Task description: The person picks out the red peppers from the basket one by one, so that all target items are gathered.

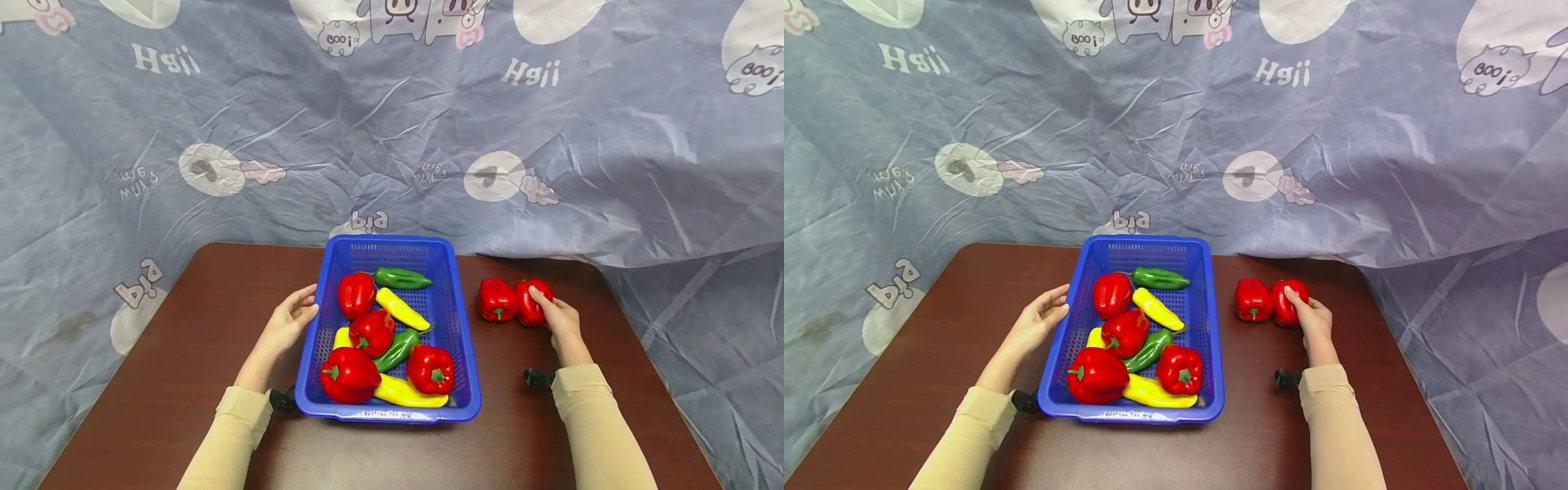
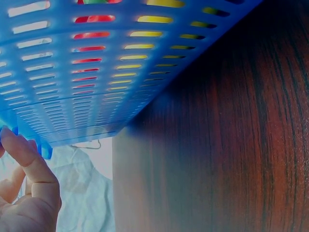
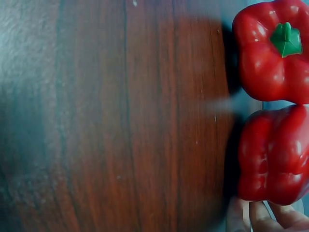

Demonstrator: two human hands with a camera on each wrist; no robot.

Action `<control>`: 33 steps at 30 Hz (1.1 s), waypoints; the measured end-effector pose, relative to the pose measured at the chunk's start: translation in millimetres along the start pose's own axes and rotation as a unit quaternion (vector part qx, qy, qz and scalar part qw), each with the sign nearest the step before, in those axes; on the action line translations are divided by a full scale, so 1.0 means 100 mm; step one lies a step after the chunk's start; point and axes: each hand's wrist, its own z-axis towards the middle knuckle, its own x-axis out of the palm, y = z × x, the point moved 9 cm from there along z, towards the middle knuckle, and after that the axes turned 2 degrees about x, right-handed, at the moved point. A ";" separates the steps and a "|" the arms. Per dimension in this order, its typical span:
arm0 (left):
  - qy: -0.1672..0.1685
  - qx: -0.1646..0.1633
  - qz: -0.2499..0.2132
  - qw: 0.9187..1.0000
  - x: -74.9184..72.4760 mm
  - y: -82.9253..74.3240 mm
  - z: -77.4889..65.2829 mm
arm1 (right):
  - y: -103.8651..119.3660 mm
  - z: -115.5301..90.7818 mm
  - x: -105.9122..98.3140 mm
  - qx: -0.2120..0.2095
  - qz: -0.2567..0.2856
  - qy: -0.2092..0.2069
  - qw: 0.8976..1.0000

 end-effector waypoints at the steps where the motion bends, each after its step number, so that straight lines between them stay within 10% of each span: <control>1: -0.001 -0.001 -0.001 1.000 0.00 0.01 0.00 | 0.00 0.00 0.00 -0.001 -0.005 -0.002 1.000; 16: 0.001 0.002 -0.014 1.000 0.00 -0.01 0.02 | 0.14 -0.07 -0.06 -0.022 -0.025 -0.005 0.999; 33: 0.003 0.003 0.003 1.000 0.00 -0.01 0.00 | 1.00 -0.55 -0.19 -0.108 0.028 -0.020 0.994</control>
